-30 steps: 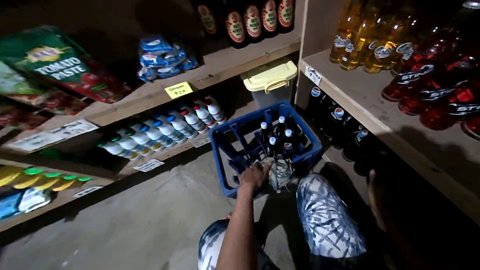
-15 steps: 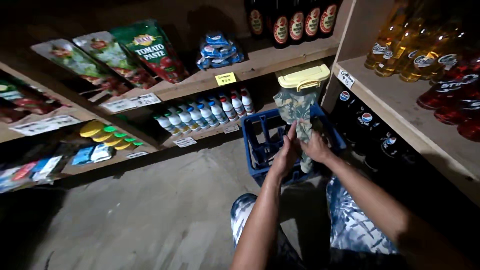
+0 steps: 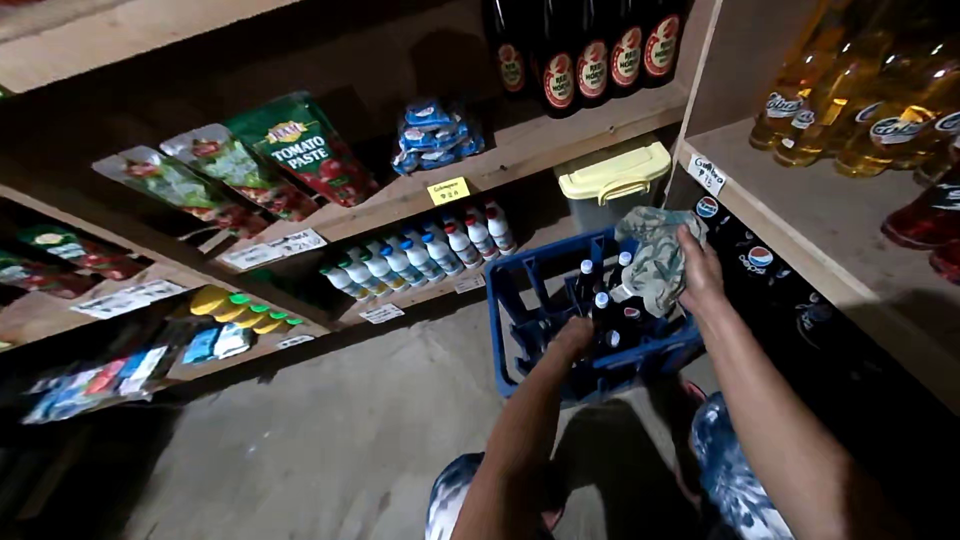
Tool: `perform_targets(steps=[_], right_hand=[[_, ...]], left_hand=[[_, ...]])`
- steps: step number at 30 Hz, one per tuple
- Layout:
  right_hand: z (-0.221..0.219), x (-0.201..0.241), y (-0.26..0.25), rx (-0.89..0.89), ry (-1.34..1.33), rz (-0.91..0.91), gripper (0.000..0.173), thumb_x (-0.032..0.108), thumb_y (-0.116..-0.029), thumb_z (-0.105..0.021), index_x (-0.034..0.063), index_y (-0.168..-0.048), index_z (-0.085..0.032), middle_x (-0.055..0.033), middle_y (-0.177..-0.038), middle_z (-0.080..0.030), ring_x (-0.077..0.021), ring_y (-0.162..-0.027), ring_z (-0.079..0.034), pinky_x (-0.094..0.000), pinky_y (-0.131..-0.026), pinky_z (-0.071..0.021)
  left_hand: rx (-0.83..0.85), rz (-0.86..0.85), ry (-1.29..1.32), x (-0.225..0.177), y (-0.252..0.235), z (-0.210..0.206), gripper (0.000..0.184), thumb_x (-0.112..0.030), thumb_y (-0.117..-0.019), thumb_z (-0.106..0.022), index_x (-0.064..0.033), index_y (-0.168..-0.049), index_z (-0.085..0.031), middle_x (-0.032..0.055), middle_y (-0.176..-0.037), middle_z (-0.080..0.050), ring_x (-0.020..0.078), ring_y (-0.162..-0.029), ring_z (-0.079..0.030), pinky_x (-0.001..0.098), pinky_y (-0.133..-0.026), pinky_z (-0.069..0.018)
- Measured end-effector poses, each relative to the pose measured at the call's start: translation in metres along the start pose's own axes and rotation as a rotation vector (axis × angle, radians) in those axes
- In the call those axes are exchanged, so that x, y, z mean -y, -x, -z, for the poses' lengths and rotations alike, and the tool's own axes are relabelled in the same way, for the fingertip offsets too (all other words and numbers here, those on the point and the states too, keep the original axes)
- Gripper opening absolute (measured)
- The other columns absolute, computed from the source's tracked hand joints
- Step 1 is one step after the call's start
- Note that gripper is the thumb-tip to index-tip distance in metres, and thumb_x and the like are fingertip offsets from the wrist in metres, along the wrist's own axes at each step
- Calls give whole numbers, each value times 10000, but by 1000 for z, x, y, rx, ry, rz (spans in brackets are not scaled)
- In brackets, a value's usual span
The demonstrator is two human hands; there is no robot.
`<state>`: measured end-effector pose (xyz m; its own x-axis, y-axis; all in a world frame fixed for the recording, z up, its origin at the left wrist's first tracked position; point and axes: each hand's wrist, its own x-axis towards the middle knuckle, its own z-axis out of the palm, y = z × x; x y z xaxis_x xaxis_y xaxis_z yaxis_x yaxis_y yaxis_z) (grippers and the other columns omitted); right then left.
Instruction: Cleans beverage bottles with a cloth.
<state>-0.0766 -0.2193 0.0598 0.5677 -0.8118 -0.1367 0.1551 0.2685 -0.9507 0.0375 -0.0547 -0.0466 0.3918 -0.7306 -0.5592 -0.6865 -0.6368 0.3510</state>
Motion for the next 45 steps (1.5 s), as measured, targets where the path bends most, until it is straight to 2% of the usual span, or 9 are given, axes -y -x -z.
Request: perform_targets(steps=[6, 12, 20, 25, 27, 29, 35, 39, 45], right_hand=[[23, 19, -16, -31, -76, 50, 458, 334, -1099, -443, 44, -1454, -465, -104, -1191, -655, -128, -1019, -679, -334, -883, -592], [37, 23, -30, -66, -143, 21, 354, 238, -1063, -491, 49, -1359, -539, -74, -1056, -679, -129, -911, -689, -336, -798, -604], [32, 28, -10, 206, 98, 37, 428, 296, -1035, -524, 80, -1404, -555, -108, -1209, -661, -155, -1054, -648, -391, -924, -549], [-19, 38, 92, 539, 303, 599, 448, 309, -987, -605, -90, -1175, -686, -191, -1161, -710, -185, -1111, -670, -353, -993, -527], [-41, 10, 116, 398, 332, 847, 702, 557, -980, -527, -78, -1234, -685, -245, -1305, -665, -313, -1277, -615, -453, -1109, -454], [-48, -15, 110, 241, 257, 938, 642, 497, -935, -621, -93, -1179, -693, -262, -1214, -691, -330, -1175, -663, -460, -1042, -507], [-27, -35, 70, 338, 204, 228, 481, 218, -1049, -545, -142, -1369, -540, -290, -1326, -618, -304, -1249, -604, -409, -1105, -444], [-30, -47, 52, 565, -455, -265, 452, 387, -1118, -279, 57, -1207, -575, -20, -913, -686, -69, -795, -664, -269, -709, -583], [-14, -4, 86, 733, -14, -261, 280, 132, -1093, -418, -2, -1259, -600, -6, -996, -654, -8, -868, -607, -179, -802, -522]], left_hand=[[-66, -349, 6, 12, -63, -33, 502, -291, -862, -804, 69, -1192, -688, 291, -1329, -602, 433, -1252, -578, 557, -1089, -438], [-401, -325, 320, 9, -25, -20, 386, -229, -788, -846, 70, -1008, -738, 260, -1168, -667, 358, -1132, -639, 487, -1031, -497], [-1211, -624, 972, -49, 81, 67, 197, -349, -871, -726, -204, -748, -672, -128, -933, -666, -6, -1009, -613, 213, -933, -495], [-1525, -620, 833, -96, 123, 86, 213, -255, -890, -687, -166, -698, -660, -113, -839, -632, -3, -927, -606, 181, -860, -496], [-1602, -582, 844, -105, 138, 84, 209, -192, -900, -648, -143, -697, -644, -100, -836, -634, -4, -914, -614, 174, -847, -503], [-1624, -640, 870, -106, 152, 89, 220, -196, -911, -639, -160, -694, -653, -93, -835, -644, 20, -903, -624, 198, -843, -514], [-1526, -885, 805, -111, 213, 103, 173, -316, -912, -684, -275, -744, -692, -146, -874, -640, 20, -975, -614, 237, -981, -468], [-1333, -1099, 537, -114, 230, 107, 185, -420, -930, -700, -293, -796, -692, -174, -902, -631, 18, -1043, -593, 265, -1036, -439], [-1238, -1076, 388, -141, 251, 120, 146, -351, -924, -699, -269, -804, -684, -174, -873, -627, 5, -1016, -601, 223, -974, -468]])
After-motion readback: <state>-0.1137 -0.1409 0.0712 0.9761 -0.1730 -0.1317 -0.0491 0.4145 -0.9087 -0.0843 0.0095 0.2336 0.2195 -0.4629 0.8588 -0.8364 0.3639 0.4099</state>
